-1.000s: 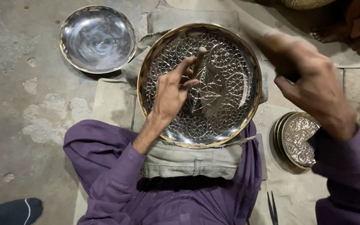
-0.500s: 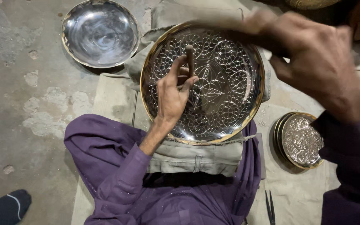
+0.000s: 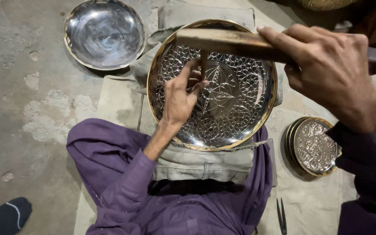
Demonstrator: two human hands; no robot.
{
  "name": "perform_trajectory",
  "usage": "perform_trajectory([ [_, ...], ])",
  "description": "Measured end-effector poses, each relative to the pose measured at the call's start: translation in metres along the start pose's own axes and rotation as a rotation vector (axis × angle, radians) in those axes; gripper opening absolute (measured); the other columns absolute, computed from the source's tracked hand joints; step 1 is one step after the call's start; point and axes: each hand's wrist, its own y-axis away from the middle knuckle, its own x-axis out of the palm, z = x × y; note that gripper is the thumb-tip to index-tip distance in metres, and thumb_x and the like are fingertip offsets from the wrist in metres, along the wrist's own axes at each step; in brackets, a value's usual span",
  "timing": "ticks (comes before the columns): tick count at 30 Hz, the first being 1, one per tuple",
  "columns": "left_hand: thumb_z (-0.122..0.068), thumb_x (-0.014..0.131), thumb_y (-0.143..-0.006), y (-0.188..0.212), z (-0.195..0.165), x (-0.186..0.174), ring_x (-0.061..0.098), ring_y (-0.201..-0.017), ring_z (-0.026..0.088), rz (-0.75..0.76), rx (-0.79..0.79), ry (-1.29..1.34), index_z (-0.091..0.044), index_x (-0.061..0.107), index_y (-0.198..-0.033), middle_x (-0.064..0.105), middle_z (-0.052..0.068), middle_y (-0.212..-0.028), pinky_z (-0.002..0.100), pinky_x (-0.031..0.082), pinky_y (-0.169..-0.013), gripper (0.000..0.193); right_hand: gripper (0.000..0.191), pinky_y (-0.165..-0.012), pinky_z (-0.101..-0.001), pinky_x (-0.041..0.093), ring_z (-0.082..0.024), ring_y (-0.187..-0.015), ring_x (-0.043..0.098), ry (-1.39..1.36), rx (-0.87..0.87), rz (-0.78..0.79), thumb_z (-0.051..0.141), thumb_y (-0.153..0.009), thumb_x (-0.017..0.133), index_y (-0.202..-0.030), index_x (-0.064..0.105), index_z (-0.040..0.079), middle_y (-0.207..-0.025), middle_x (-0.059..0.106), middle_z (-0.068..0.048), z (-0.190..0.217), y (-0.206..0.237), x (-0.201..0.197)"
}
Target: The person sits cross-legged on the floor with a large brass tray on their lap and engraves decorative patterns into it. They hold a punch in one hand, position it on the tray surface, and strike it with a wooden mallet held in the other hand, repositioning the punch repeatedly to work the design across the tray.
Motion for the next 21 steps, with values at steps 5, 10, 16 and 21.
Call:
perform_trajectory([
  [5,-0.014,0.07,-0.101,-0.003,-0.001,-0.004,0.082,-0.086,0.023,0.079,-0.024,0.061,-0.014,0.055,-0.142,0.08,0.01,-0.101,0.042,0.072,-0.076,0.043,0.061,-0.067,-0.0275,0.056,-0.016,-0.083,0.068,-0.133,0.002,-0.078,0.01,-0.09,0.072,-0.149,0.059,0.012,-0.106,0.071,-0.006,-0.002,0.006,0.013],
  [10,-0.013,0.068,-0.101,-0.007,0.0,-0.005,0.082,-0.089,0.024,0.125,0.0,0.04,-0.013,0.055,-0.143,0.08,0.012,-0.105,0.042,0.072,-0.076,0.043,0.057,-0.052,-0.0307,0.053,-0.018,-0.073,0.068,-0.15,0.134,-0.001,0.009,-0.092,0.076,-0.148,0.065,0.007,-0.105,0.073,-0.009,-0.003,0.006,0.013],
  [16,-0.004,0.066,-0.102,-0.005,-0.008,-0.009,0.082,-0.094,0.023,0.116,-0.02,0.076,-0.012,0.054,-0.143,0.08,0.012,-0.107,0.04,0.073,-0.081,0.043,0.059,-0.054,-0.0332,0.053,-0.016,-0.071,0.067,0.069,0.108,0.169,0.017,-0.096,0.077,-0.153,0.064,0.021,-0.097,0.074,-0.002,-0.002,0.005,0.009],
  [21,-0.005,0.067,-0.098,0.0,-0.016,-0.007,0.083,-0.091,0.024,0.052,-0.052,0.062,-0.012,0.053,-0.145,0.08,0.014,-0.105,0.039,0.072,-0.08,0.049,0.059,-0.063,-0.0283,0.056,-0.014,-0.081,0.07,0.019,-0.022,0.001,0.017,-0.09,0.076,-0.148,0.063,0.02,-0.107,0.074,-0.001,0.0,-0.001,0.011],
])
